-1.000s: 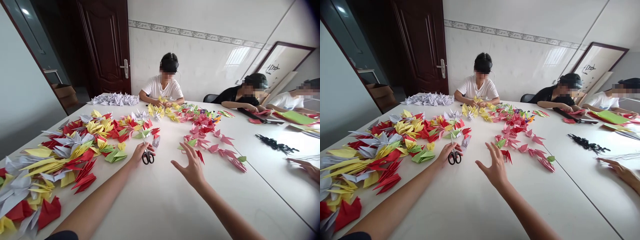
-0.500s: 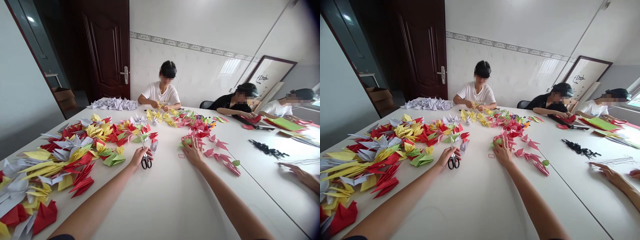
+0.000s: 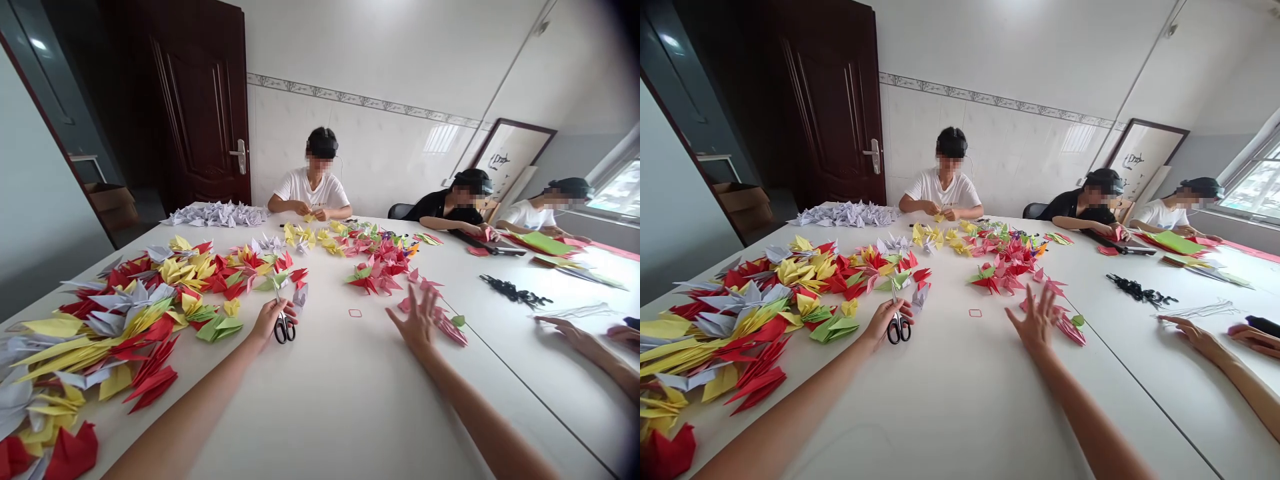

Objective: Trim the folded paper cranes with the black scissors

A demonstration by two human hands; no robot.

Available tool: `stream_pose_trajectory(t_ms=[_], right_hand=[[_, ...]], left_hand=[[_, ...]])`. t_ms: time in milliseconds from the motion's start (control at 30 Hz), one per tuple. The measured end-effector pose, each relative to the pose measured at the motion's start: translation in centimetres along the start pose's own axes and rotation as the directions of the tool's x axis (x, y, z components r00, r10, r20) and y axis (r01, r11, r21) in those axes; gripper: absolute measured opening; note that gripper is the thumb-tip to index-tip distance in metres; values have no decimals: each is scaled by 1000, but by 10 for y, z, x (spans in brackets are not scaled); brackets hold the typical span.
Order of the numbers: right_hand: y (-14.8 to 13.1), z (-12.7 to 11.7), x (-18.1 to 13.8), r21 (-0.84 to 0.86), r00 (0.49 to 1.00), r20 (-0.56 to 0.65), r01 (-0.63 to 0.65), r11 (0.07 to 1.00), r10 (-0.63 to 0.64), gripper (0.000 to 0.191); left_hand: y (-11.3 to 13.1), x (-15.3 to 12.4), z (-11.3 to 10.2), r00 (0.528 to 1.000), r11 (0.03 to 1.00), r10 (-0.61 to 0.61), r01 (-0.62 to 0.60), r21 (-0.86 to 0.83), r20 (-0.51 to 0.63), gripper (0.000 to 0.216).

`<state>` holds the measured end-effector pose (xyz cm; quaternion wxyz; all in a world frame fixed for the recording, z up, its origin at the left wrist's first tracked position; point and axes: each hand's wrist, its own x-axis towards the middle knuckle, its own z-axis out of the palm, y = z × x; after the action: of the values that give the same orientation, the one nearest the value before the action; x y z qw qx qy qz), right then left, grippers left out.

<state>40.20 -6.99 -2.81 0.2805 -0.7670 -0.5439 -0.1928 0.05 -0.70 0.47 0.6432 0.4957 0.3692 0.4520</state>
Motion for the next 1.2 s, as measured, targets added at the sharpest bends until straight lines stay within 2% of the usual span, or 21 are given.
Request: stream_pose_trajectory(t_ms=[33, 100, 200, 267, 300, 500, 700, 833, 933, 1033, 1133, 1200], right_hand=[[13, -10, -9, 6, 995, 8, -98, 995, 98, 99], [34, -27, -20, 38, 953, 32, -301, 953, 300, 113], [50, -38, -20, 145, 828, 125, -560, 816, 546, 124], [52, -36, -11, 183, 761, 143, -649, 739, 633, 123], [51, -32, -5, 190, 747, 141, -664, 723, 650, 121], [43, 11, 48, 206, 785, 154, -619, 758, 600, 109], [45, 74, 115, 243, 832, 182, -554, 797, 523, 119], [29, 107, 148, 295, 862, 181, -507, 810, 474, 116], [12, 114, 161, 286, 852, 230, -522, 804, 471, 114], [2, 111, 163, 343, 863, 238, -504, 792, 446, 113], [-2, 101, 148, 442, 875, 223, -484, 756, 429, 108], [-5, 91, 130, 509, 918, 224, -396, 764, 327, 104]], left_hand=[[-1, 1, 0, 1000, 1000, -4, 4, -1, 1, 49], [-2, 3, -1, 1000, 1000, -8, 8, -5, 4, 51], [-4, 3, -1, 1000, 1000, -4, 4, -8, 10, 51], [-4, 2, -1, 1000, 1000, -3, 4, -11, 11, 51], [-3, 1, 0, 1000, 1000, -6, 6, -13, 11, 51], [-3, -1, 2, 1000, 1000, 5, -5, 3, -4, 50], [-8, 0, 3, 999, 1000, 16, -15, 7, -30, 50], [-10, 1, 3, 999, 999, 24, -23, 27, -25, 48], [-9, 1, 3, 1000, 1000, 13, -12, 27, -14, 47], [-7, 1, 3, 1000, 1000, 5, -4, 13, -15, 47], [-6, 0, 4, 1000, 1000, -4, 4, 1, -8, 48], [-6, 0, 4, 1000, 1000, -5, 5, -2, -7, 48]])
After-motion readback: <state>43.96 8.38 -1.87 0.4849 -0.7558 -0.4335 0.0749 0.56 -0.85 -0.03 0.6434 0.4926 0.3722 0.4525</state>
